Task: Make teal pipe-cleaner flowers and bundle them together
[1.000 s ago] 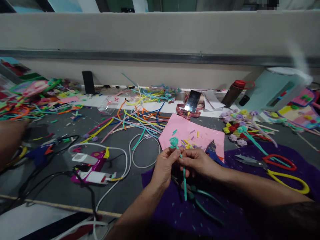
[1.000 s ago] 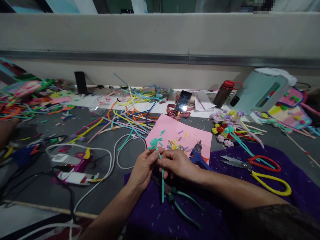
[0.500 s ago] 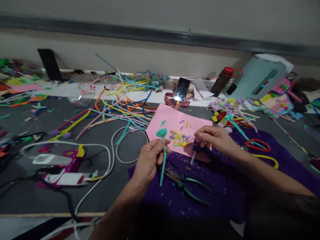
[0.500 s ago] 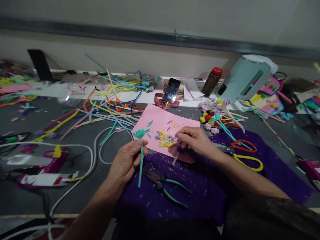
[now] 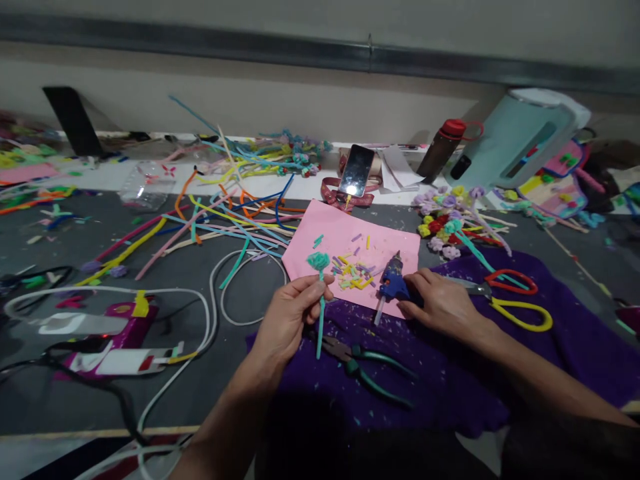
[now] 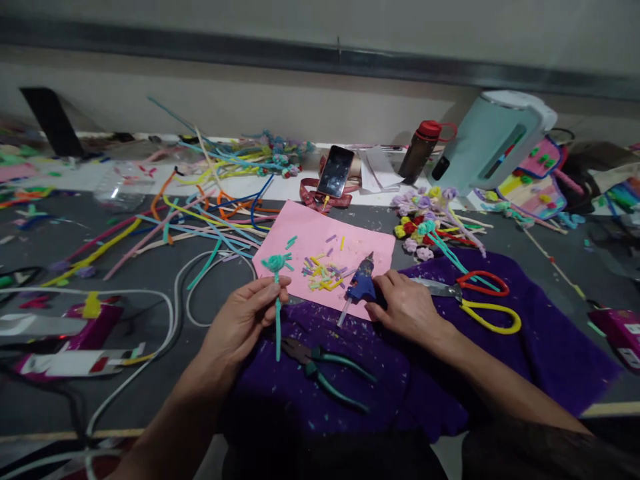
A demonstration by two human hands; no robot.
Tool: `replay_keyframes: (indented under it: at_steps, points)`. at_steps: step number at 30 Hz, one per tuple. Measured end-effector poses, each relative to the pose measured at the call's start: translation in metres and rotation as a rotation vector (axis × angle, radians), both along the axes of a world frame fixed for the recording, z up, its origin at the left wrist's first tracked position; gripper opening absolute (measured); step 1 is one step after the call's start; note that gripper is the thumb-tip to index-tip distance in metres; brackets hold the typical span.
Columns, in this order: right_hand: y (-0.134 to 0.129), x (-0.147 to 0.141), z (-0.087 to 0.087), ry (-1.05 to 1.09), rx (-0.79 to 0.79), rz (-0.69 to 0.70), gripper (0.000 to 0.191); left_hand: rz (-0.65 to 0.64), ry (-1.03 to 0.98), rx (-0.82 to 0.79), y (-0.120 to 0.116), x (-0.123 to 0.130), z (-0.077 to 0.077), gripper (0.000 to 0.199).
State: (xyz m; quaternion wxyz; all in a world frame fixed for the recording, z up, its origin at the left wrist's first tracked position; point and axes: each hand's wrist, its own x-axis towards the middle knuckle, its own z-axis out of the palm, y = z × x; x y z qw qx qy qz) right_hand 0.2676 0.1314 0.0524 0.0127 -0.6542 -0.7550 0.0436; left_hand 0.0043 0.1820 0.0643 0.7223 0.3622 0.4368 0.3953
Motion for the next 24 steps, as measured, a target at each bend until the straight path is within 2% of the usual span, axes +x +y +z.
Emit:
replay_keyframes:
  at_steps: [4, 7, 12, 16, 18, 21, 24]
  points:
    - [0.007, 0.008, 0.001, 0.212, -0.025, -0.057, 0.030, 0.022, -0.038, 0.034, 0.001, -0.001, 0.000, 0.026]
    - [0.008, 0.017, 0.004, 0.462, -0.041, -0.119, 0.032, 0.047, -0.049, 0.038, 0.002, -0.002, 0.001, 0.028]
    - [0.005, 0.026, 0.001, 0.914, -0.067, -0.261, 0.019, 0.005, -0.039, 0.027, 0.002, 0.000, 0.002, 0.031]
    - [0.004, 0.027, -0.003, 1.306, -0.112, -0.380, 0.021, -0.024, -0.016, 0.030, 0.002, 0.002, 0.002, 0.029]
    - [0.002, 0.024, -0.002, 1.432, -0.125, -0.422, 0.023, -0.024, -0.013, 0.024, 0.002, 0.002, 0.001, 0.029]
    - [-0.003, 0.017, 0.004, 1.521, -0.156, -0.410, 0.025, -0.044, -0.007, 0.000, 0.002, 0.001, -0.001, 0.026]
    - [-0.012, 0.006, 0.009, 1.547, -0.221, -0.316, 0.030, -0.111, 0.007, -0.040, 0.000, 0.001, -0.004, 0.025]
